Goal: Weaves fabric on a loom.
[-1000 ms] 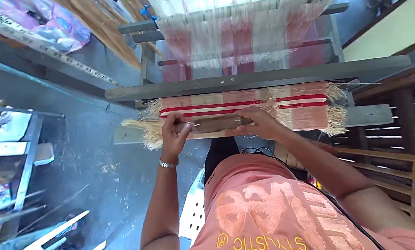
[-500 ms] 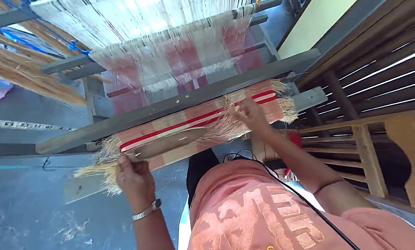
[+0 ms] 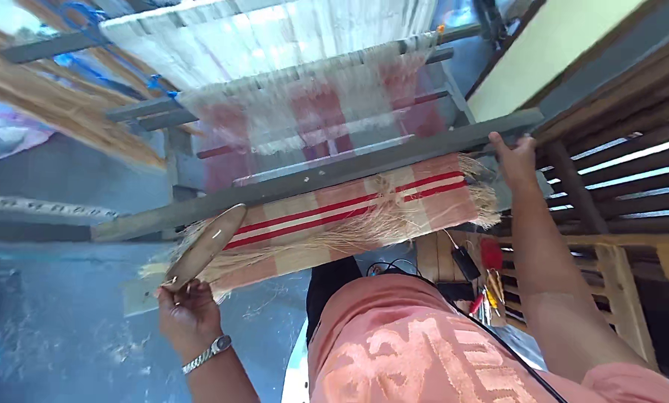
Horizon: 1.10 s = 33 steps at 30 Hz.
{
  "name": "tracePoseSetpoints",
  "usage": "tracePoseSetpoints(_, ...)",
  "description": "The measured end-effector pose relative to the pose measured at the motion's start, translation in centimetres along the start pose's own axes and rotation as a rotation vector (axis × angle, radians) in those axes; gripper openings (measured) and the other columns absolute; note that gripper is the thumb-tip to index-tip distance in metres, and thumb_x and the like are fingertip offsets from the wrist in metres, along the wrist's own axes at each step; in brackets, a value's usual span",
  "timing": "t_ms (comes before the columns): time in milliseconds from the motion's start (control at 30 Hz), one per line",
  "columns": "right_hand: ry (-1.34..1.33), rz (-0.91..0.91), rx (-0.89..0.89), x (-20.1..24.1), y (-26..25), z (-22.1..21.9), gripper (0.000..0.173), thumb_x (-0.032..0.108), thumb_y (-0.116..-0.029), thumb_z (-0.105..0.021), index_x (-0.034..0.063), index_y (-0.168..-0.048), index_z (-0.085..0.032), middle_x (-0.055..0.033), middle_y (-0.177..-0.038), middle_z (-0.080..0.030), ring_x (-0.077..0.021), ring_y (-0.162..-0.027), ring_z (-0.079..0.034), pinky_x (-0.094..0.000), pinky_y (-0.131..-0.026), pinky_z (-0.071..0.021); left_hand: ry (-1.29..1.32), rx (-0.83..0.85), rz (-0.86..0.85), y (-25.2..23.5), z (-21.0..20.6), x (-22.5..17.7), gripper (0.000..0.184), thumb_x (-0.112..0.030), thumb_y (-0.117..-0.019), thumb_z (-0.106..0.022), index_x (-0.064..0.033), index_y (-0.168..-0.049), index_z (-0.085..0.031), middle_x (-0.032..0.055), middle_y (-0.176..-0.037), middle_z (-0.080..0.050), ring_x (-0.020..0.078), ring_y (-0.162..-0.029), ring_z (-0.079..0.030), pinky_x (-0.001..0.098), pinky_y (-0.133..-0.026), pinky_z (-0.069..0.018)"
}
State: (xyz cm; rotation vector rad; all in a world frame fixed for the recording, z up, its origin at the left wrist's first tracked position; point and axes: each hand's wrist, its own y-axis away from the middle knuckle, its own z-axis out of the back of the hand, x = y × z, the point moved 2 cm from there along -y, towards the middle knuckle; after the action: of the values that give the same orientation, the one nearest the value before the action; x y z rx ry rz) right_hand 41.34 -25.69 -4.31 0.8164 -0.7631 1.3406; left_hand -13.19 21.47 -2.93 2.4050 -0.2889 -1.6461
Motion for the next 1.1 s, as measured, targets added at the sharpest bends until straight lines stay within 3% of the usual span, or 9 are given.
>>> tracePoseSetpoints(100,-0.082,-0.05,0.048,0.4,-0.9,-1.0,0.11,0.062,-0.084,-0.077,-0.0002,-0.156,-0.022,-0.0221,-0.149,-0.047,-0.0312,-0.133,-0.053,-0.05,-0.11,-0.0473,-0.06,-0.122,-0.038,-1.0,0.8,-0.5,0.04,-0.035,-0.1136,-0.026,-0.007,-0.129,-0.05,0.0044,-0.104,-0.068,0.0131,-0.086,-0.069,0.0315,-0.077,-0.0591)
tracePoseSetpoints(200,-0.114,-0.062,0.049,1.9,-2.6,-3.0,0.101,0.057,-0.0885,-0.075,-0.002,-0.154,-0.027,-0.0182,-0.142,-0.054,-0.0238,-0.128,-0.056,-0.0431,-0.109,-0.0473,-0.095,-0.169,-0.089,-3.1,0.7,-0.6,0.045,-0.034,-0.1135,-0.027,-0.0022,-0.14,-0.045,0.013,-0.121,-0.064,0.0208,-0.1,-0.068,0.0382,-0.088,-0.0582)
tracePoseSetpoints(300,-0.124,-0.031,0.048,3.6,-5.1,-5.6,0.096,0.06,-0.0893,-0.072,-0.0027,-0.151,-0.035,-0.0178,-0.139,-0.057,-0.0205,-0.125,-0.06,-0.0388,-0.109,-0.0482,-0.089,-0.182,-0.122,-5.2,-0.3,-0.3,0.044,-0.033,-0.1135,-0.03,-0.0022,-0.142,-0.043,0.0159,-0.126,-0.062,0.025,-0.104,-0.068,0.0424,-0.088,-0.0592)
tracePoseSetpoints(367,-0.075,-0.076,0.051,4.6,-7.1,-7.1,0.103,0.069,-0.0861,-0.069,-0.0054,-0.149,-0.038,-0.024,-0.138,-0.055,-0.029,-0.122,-0.059,-0.0486,-0.106,-0.0465,-0.064,-0.191,-0.147,-6.8,-1.1,-0.2,0.043,-0.032,-0.1135,-0.031,-0.0027,-0.144,-0.04,0.0175,-0.129,-0.06,0.0274,-0.107,-0.068,0.0444,-0.089,-0.0597)
tracePoseSetpoints(400,-0.069,-0.086,0.061,4.9,-8.3,-7.8,0.104,0.072,-0.0858,-0.067,-0.0052,-0.15,-0.037,-0.024,-0.14,-0.055,-0.0296,-0.123,-0.059,-0.0489,-0.106,-0.0465,-0.05,-0.201,-0.165,-7.7,-1.4,-0.2,0.044,-0.031,-0.1135,-0.031,-0.002,-0.146,-0.038,0.0189,-0.131,-0.058,0.0289,-0.109,-0.067,0.0457,-0.089,-0.0597)
tracePoseSetpoints(567,-0.091,-0.142,0.13,7.4,-11.6,-10.7,0.098,0.079,-0.0891,-0.054,0.0006,-0.147,-0.045,-0.0133,-0.142,-0.06,-0.0217,-0.124,-0.06,-0.045,-0.103,-0.0479,0.041,-0.269,-0.258,-13.9,-1.4,-0.5,0.045,-0.031,-0.1141,-0.028,-0.005,-0.151,-0.028,0.0195,-0.141,-0.051,0.0303,-0.118,-0.063,0.0464,-0.096,-0.0576)
tracePoseSetpoints(700,-0.067,-0.141,0.152,8.4,-12.1,-11.1,0.098,0.08,-0.0897,-0.051,0.0028,-0.149,-0.044,-0.0117,-0.144,-0.059,-0.0214,-0.128,-0.059,-0.0464,-0.104,-0.0476,0.011,-0.332,-0.266,-18.0,-2.5,-0.6,0.047,-0.031,-0.114,-0.03,-0.0058,-0.153,-0.024,0.022,-0.139,-0.052,0.0316,-0.113,-0.066,0.0471,-0.09,-0.0602)
tracePoseSetpoints(867,-0.066,-0.138,0.224,7.0,-13.3,-10.4,0.091,0.078,-0.0909,-0.053,0.0084,-0.149,-0.044,-0.0075,-0.146,-0.058,-0.0237,-0.13,-0.057,-0.0504,-0.101,-0.0482,-0.055,-0.328,-0.239,-21.7,-4.8,0.3,0.047,-0.031,-0.1138,-0.033,-0.0024,-0.151,-0.027,0.0236,-0.131,-0.056,0.0308,-0.101,-0.07,0.0449,-0.082,-0.0625)
tracePoseSetpoints(1100,-0.081,-0.169,0.249,7.2,-13.6,-9.9,0.083,0.071,-0.0952,-0.054,0.01,-0.15,-0.041,-0.005,-0.144,-0.059,-0.0214,-0.128,-0.06,-0.0458,-0.101,-0.0512,-0.129,-0.24,-0.163,-24.5,-7.1,1.6,0.05,-0.032,-0.1134,-0.034,-0.0033,-0.153,-0.024,0.0245,-0.137,-0.054,0.0316,-0.103,-0.07,0.0442,-0.083,-0.0628)
